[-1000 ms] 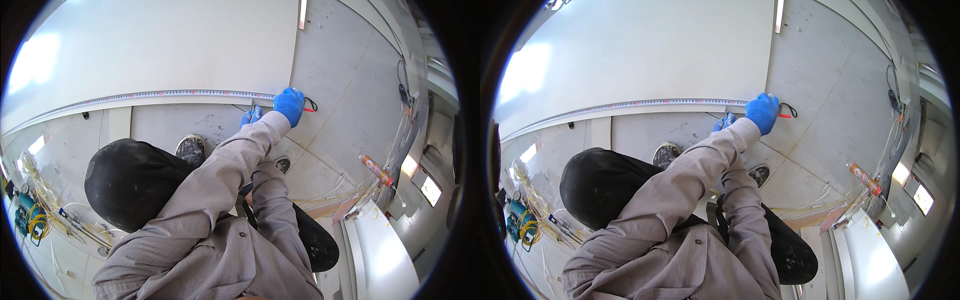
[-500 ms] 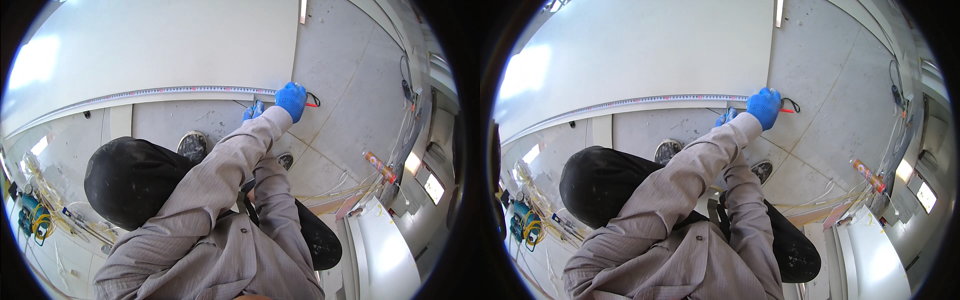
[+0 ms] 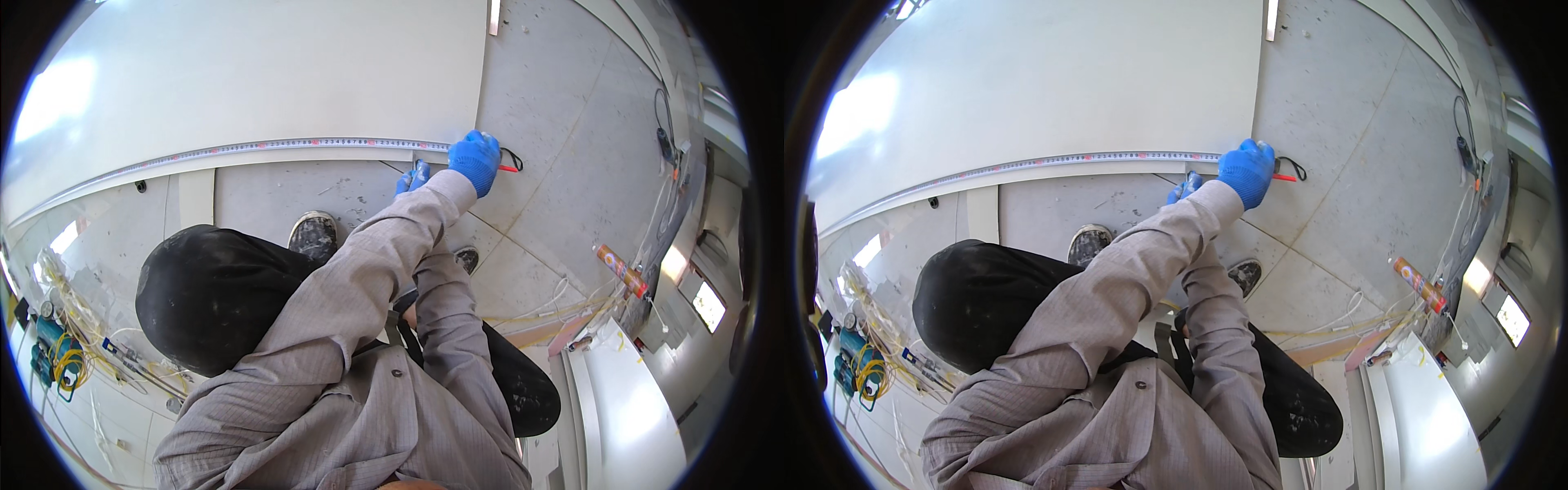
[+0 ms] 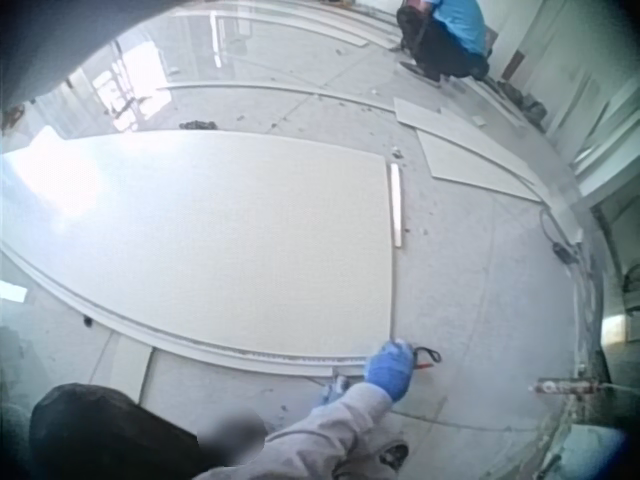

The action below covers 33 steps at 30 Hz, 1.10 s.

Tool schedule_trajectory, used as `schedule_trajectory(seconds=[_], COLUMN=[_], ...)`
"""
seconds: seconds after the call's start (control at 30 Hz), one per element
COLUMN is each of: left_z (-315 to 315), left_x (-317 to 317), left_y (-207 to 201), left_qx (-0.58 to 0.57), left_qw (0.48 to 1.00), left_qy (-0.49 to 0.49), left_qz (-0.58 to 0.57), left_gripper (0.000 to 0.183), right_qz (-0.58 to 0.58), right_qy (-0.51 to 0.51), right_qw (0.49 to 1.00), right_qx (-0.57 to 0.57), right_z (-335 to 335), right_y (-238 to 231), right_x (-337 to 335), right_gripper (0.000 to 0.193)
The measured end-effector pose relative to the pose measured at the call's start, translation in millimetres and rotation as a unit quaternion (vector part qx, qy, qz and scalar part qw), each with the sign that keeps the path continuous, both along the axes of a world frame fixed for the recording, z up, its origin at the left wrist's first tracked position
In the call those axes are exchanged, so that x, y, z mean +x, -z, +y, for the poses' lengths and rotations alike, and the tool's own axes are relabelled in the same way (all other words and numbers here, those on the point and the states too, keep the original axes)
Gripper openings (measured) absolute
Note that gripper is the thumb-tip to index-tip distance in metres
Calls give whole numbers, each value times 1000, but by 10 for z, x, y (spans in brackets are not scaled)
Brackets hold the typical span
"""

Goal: The person measures a large white panel on the floor using a tape measure and marks it with a red pencil. They then use a utility knife and a straight edge to score and cut the panel into smaller pieces.

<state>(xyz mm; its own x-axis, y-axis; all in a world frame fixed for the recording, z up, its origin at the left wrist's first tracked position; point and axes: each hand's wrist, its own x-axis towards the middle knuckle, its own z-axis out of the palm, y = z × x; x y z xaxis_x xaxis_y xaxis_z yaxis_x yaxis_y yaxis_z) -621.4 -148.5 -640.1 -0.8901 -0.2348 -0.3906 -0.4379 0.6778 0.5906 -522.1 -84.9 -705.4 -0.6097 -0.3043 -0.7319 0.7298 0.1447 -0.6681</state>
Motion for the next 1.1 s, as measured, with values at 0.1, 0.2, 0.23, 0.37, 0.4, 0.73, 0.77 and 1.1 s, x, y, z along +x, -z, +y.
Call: schedule_trajectory(seconds=[0.1,0.2,0.23,0.37,0.4,0.73,0.77,1.1], left_z=[-37,-99,-118,-167,-177,-264,-298,-320], left_x=[6,14,16,-11,-24,-100,-91,67], left_y=[2,-2,-7,-43,-45,-44,-60,-191], left_qx=[1,22,35,72,79,61,67,70], left_qw=[1000,1000,999,997,997,998,998,996], left_qy=[3,19,14,-5,-10,8,11,-49], left_qz=[-3,-5,-2,-4,-6,-1,-3,28], left_gripper=[45,35,32,24,22,19,19,21], right_qz=[2,1,-1,-4,-3,8,14,62], right_qy=[-4,-8,-8,-11,-9,2,3,18], right_qw=[1000,1000,1000,1000,1000,999,999,991], right_qx=[1,6,7,17,20,35,37,115], right_z=[-27,-54,-55,-64,-57,-96,-104,91], right_y=[1,0,-8,-48,-63,-118,-136,-224], right_x=[-34,-72,-81,-117,-137,-142,-136,-216], right_gripper=[15,14,14,12,12,8,8,5])
